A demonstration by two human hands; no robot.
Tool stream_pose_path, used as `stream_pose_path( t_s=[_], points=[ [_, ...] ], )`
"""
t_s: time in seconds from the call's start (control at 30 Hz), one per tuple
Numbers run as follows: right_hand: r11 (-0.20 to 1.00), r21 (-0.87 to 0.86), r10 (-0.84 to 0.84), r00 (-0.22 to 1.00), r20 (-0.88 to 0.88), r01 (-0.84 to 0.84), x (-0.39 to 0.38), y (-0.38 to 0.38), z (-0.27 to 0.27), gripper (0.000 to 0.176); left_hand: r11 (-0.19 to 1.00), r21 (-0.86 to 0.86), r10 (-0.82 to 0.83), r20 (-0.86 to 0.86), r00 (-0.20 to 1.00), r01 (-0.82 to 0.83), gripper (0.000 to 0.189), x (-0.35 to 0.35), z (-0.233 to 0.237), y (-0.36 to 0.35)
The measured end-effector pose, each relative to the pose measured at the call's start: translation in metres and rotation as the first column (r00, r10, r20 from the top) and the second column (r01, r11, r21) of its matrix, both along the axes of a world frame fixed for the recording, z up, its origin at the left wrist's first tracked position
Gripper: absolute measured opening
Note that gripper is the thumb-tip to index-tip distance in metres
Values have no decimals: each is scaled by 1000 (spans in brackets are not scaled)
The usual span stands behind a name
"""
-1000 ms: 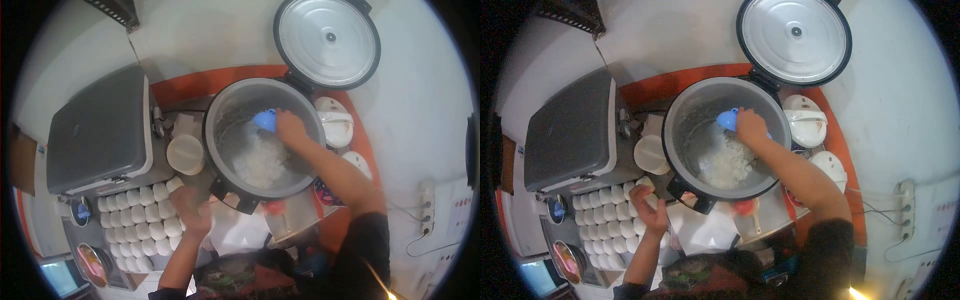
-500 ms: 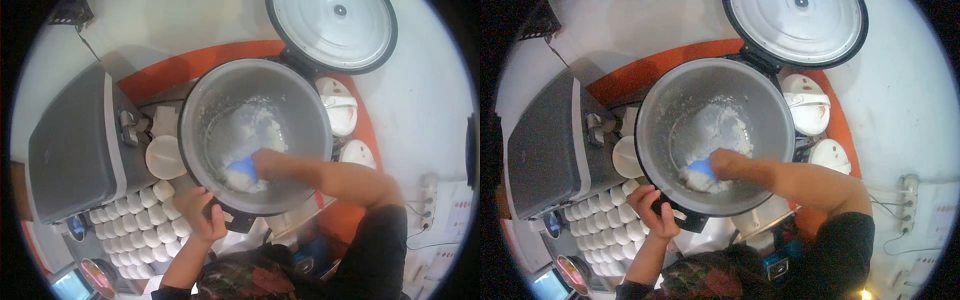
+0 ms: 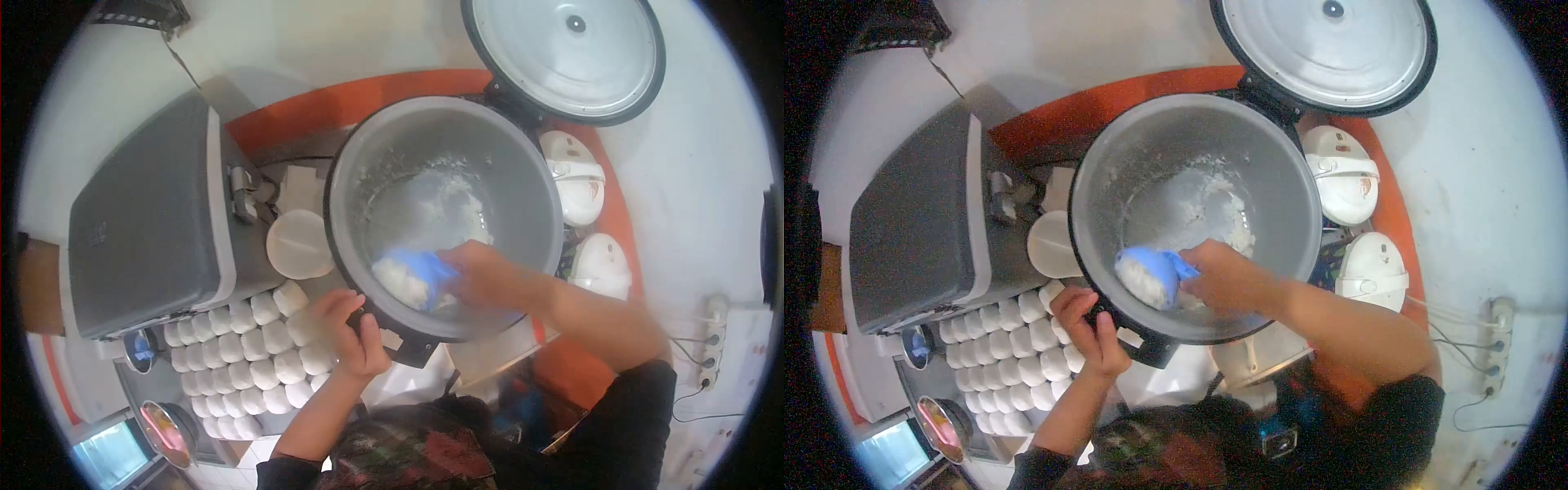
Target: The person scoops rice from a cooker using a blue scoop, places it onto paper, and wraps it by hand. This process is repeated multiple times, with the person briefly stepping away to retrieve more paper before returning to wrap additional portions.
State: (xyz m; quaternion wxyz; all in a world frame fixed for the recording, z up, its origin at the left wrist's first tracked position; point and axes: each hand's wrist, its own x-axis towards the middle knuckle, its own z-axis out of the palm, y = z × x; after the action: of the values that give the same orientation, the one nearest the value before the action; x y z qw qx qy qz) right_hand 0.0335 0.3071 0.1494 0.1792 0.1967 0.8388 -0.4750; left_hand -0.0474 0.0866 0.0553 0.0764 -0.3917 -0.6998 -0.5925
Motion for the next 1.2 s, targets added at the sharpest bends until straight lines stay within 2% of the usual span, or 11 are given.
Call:
stream_pose_path(
  t_s=[0.1, 0.23, 0.3, 0.47, 0.57, 0.73, 0.77, 0.83, 0.9, 1.13, 1.2],
  points=[
    [818, -434, -260, 916, 305, 377, -12, -2, -1, 11, 998, -46, 49, -22, 999, -50, 43, 2, 8, -6],
    [637, -639, -329, 902, 280, 431, 2, -1, 2, 15, 990, 96, 110, -67, 992, -104, 42, 24, -13, -36],
    [517, -736, -375, 889, 263, 436, 25, -1, 8, 20, 995, 5, 103, -55, 993, -102, 35, 38, -39, -66],
    [540, -720, -398, 886, 238, 436, 91, -55, 52, 22, 889, -441, -98, 78, 992, 122, 20, 56, -123, -125],
    [520, -726, -315, 891, 326, 450, 128, -97, 43, 15, 670, -719, -229, 36, 973, 184, 55, 73, -130, -145],
    [676, -516, -401, 850, 340, 526, 163, -169, -58, 39, 304, -939, -414, 19, 910, 158, 108, 73, -115, -147],
    [869, -277, -428, 904, -4, 411, 172, -186, -107, 44, 275, -949, -418, 25, 908, 153, 114, 74, -117, -145],
    [964, 120, -194, 936, -295, 237, 191, -214, -200, 51, 212, -966, -430, 41, 902, 146, 125, 74, -125, -141],
    [963, 271, 55, 980, -190, -2, 205, -228, -250, 53, 265, -955, -428, 7, 904, 133, 121, 72, -138, -147],
    [890, 453, -19, 996, -91, 58, 205, -235, -254, 67, 256, -956, -391, 34, 920, 144, 133, 73, -151, -151],
    [924, 373, -50, 993, -109, 88, 205, -238, -262, 67, 271, -957, -411, -16, 912, 106, 111, 72, -146, -151]
  ],
)
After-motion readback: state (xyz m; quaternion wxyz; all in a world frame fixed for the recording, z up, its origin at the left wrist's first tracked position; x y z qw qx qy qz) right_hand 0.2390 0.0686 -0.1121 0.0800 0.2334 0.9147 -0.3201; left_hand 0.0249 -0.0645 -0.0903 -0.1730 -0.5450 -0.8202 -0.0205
